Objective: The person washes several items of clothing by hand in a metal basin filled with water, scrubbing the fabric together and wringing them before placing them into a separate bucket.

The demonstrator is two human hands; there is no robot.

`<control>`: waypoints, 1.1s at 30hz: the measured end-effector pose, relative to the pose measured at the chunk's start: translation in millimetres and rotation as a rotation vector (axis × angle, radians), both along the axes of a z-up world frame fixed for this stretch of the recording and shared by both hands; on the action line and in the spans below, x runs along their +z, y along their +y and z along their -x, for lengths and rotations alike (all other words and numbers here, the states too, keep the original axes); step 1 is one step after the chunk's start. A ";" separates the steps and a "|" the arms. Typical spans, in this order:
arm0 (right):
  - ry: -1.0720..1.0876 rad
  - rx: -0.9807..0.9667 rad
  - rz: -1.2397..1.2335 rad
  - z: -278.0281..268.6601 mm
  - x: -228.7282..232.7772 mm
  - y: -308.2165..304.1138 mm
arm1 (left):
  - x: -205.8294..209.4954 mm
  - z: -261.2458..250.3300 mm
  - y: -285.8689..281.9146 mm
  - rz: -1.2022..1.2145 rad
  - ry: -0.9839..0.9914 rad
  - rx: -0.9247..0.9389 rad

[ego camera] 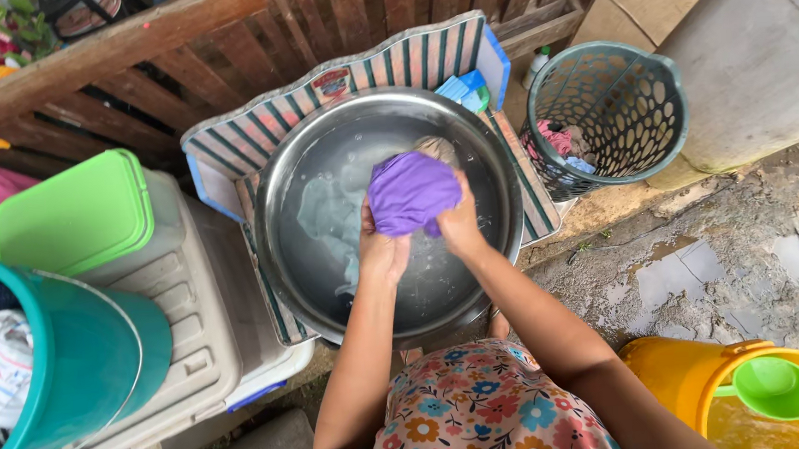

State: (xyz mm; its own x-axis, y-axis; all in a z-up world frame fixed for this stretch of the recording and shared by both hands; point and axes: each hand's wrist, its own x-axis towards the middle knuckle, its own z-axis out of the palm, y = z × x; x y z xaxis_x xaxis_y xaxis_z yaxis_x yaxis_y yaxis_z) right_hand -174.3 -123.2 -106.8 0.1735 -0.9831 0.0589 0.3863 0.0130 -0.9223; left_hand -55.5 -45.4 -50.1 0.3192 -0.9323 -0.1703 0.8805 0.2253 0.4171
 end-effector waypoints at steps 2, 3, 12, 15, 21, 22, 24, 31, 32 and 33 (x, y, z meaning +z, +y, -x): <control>0.074 -0.063 0.025 0.2 0.3 -4.9 | -16.5 -13.0 8.1 -0.507 -0.499 -0.055; 0.181 -0.095 0.037 2.3 1.4 -6.8 | -26.7 -19.0 21.2 -0.613 -0.753 -0.160; 0.641 -0.081 0.709 6.5 78.6 12.6 | -25.9 -58.5 64.8 -0.672 -0.186 -0.377; 0.691 0.090 0.980 -8.0 101.3 41.1 | -10.9 -59.0 48.6 -0.471 0.002 -0.458; 0.736 0.208 0.752 -23.5 75.6 66.1 | -52.6 -53.2 38.5 -0.490 0.245 -0.268; 0.719 0.209 0.722 -21.7 65.8 66.7 | -66.0 -51.3 36.7 -0.495 0.246 -0.272; 0.732 0.215 0.617 -19.0 44.4 66.1 | -93.0 -46.6 26.2 -0.441 0.289 -0.170; 0.449 0.327 0.084 -21.0 -20.6 55.9 | -64.2 -19.0 9.2 -0.640 -0.183 0.369; 0.448 0.332 0.089 -21.3 -28.6 54.5 | -52.9 -14.3 9.7 -0.626 -0.238 0.411; 0.239 0.427 -0.118 -21.4 -37.5 52.7 | -44.1 -10.8 9.4 -0.611 -0.293 0.454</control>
